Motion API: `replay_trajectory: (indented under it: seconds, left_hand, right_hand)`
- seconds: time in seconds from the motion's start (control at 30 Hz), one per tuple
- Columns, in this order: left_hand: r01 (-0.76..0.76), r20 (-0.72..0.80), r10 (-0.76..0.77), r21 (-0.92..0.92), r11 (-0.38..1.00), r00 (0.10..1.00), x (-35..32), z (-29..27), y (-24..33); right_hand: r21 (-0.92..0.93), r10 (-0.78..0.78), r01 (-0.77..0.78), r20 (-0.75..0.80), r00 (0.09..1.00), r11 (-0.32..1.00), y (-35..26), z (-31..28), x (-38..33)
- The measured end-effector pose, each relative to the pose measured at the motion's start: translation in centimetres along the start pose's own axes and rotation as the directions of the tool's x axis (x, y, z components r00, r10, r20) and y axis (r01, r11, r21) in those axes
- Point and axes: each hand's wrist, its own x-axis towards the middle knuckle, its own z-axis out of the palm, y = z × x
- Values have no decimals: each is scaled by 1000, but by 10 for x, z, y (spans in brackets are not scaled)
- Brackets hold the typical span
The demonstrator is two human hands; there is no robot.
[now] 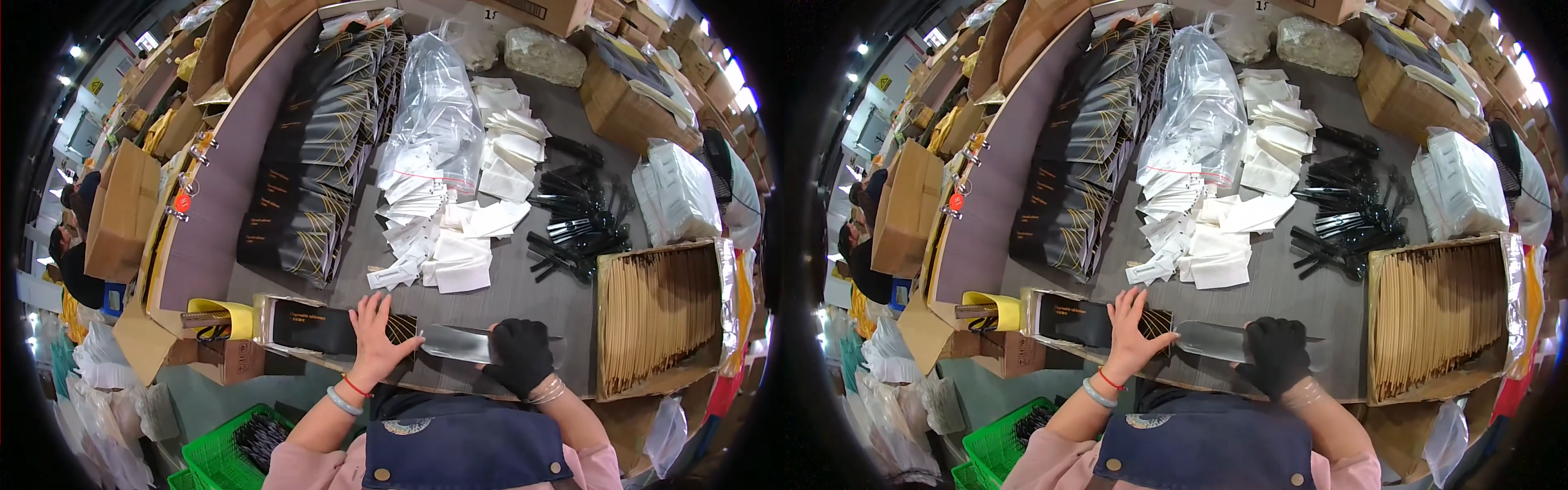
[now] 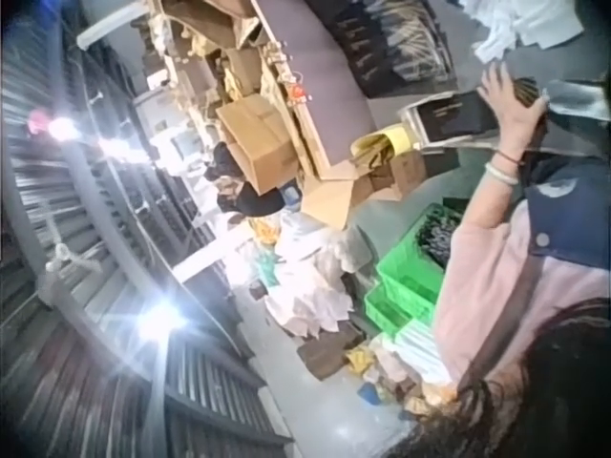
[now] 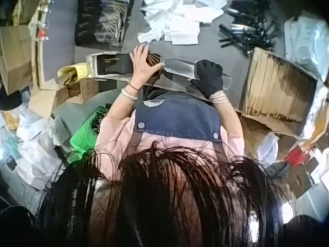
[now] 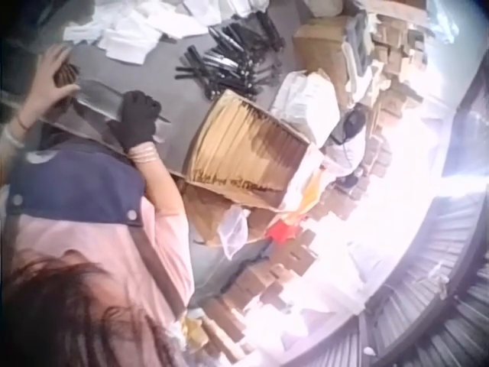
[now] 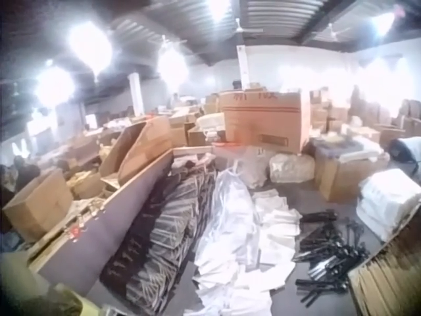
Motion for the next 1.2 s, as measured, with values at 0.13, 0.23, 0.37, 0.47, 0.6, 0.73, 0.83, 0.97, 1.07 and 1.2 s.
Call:
replay_trajectory:
  seconds: [0.13,0.23,0.37,0.47,0.6,0.73,0.83,0.97,1.07,1.2]
  left_hand:
    - [-10,-9,9,-47,999,1000,1,-3,5]
    - [-92,-58,85,-133,987,995,21,-7,-1]
    - [-150,-168,176,153,977,970,63,-4,-21]
    - [-190,-150,219,190,963,964,74,-12,-24]
    - [-261,-137,280,143,955,950,71,-19,-22]
    - [-252,-83,239,-229,940,967,68,-6,22]
    - [-365,-81,356,-159,918,931,78,18,48]
    - [-329,13,329,73,941,944,86,38,59]
    - [-298,37,296,52,953,954,84,42,56]
    - [-282,59,282,-5,959,958,85,46,59]
  right_hand:
    - [137,-163,159,13,987,978,-29,45,27]
    - [195,-221,237,-104,970,952,-32,48,37]
    - [259,-28,149,-420,907,954,17,28,19]
    - [266,331,-217,-534,778,939,99,12,-31]
    - [431,701,-579,-591,398,692,250,26,-148]
    - [317,805,-772,-445,392,551,274,26,-190]
    - [280,806,-787,-425,412,550,272,23,-185]
    - [167,803,-837,-429,414,521,260,17,-174]
    - [164,816,-849,-414,404,503,252,16,-174]
    - [255,826,-852,-476,300,457,255,28,-179]
